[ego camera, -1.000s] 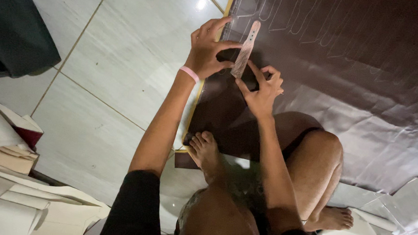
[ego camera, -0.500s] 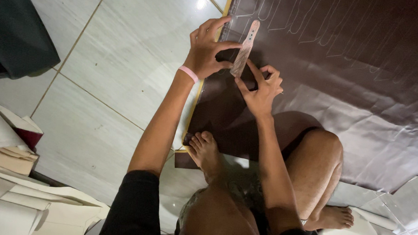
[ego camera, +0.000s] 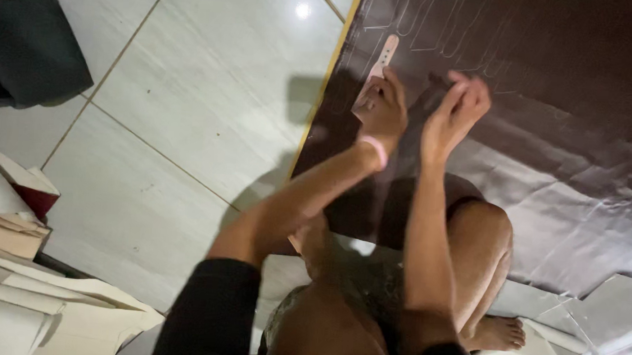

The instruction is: The person sits on the floor and rubs a large brown fabric with a small rectangular block, moving it along pre-drawn white outlines. The person repeatedly rubs different sections of the fabric, adjusting the block's position and orientation as needed.

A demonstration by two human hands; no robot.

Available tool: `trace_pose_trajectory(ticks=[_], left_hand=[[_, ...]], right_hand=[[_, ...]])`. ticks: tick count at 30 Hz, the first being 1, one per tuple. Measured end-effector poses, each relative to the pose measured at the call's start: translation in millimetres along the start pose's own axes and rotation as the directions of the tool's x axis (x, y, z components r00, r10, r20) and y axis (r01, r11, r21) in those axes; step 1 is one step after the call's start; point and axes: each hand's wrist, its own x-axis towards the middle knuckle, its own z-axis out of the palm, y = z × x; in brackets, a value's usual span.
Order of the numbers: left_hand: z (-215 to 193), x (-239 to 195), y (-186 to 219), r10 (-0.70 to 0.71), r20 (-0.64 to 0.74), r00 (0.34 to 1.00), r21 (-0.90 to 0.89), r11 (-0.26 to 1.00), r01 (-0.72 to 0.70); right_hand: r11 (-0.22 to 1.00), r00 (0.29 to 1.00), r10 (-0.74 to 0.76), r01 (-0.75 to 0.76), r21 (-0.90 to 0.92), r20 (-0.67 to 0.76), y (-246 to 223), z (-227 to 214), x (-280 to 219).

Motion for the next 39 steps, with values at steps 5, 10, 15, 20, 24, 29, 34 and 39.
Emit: trace_pose_trajectory(ticks=[5, 10, 15, 20, 24, 29, 34, 39], left_hand=[[10.5, 8.2, 47.9, 0.072, 0.264, 0.962, 0.460, 0.867, -0.191], [26.1, 8.2, 61.1, -0.209, 0.052, 0.976, 0.378, 0.909, 0.175], [15.9, 7.8, 47.4, -0.026, 0.195, 0.980, 0.359, 0.932, -0.047], [2.8, 12.8, 18.5, 0.155, 0.163, 0.974, 0.209, 0.960, -0.188], [-5.3, 12.8, -0.9, 0.024, 0.059, 0.998, 0.166, 0.986, -0.034], [8.7, 14.2, -39.2, 0.064, -0.147, 0.987, -0.387, 0.915, -0.117], [43.5, 10.9, -81.3, -0.144, -0.313, 0.939, -0.686, 0.718, -0.119], [55.8, 12.5, -95.1, -0.181, -0.451, 0.874, -0.712, 0.664, -0.229]], right_hand=[[0.941, 0.722, -0.219, -0.021, 0.337, 0.657, -46.8, -17.5, 27.8], [0.922, 0.612, -0.378, 0.319, 0.221, 0.694, -70.0, -16.9, 35.1], [0.952, 0.576, -0.220, 0.302, 0.045, 0.788, -71.6, -17.6, 42.6], [0.871, 0.685, -0.352, 0.490, -0.046, 0.638, -63.7, -18.7, 74.4], [0.872, 0.763, -0.416, 0.489, -0.021, 0.495, -45.9, -13.2, 90.9], [0.883, 0.788, -0.414, 0.469, -0.009, 0.457, -25.6, -13.3, 76.0], [0.808, 0.798, 0.015, 0.346, -0.478, 0.603, -26.0, -7.0, 13.6], [0.876, 0.772, -0.290, 0.452, -0.169, 0.565, -41.4, -24.9, -59.4]])
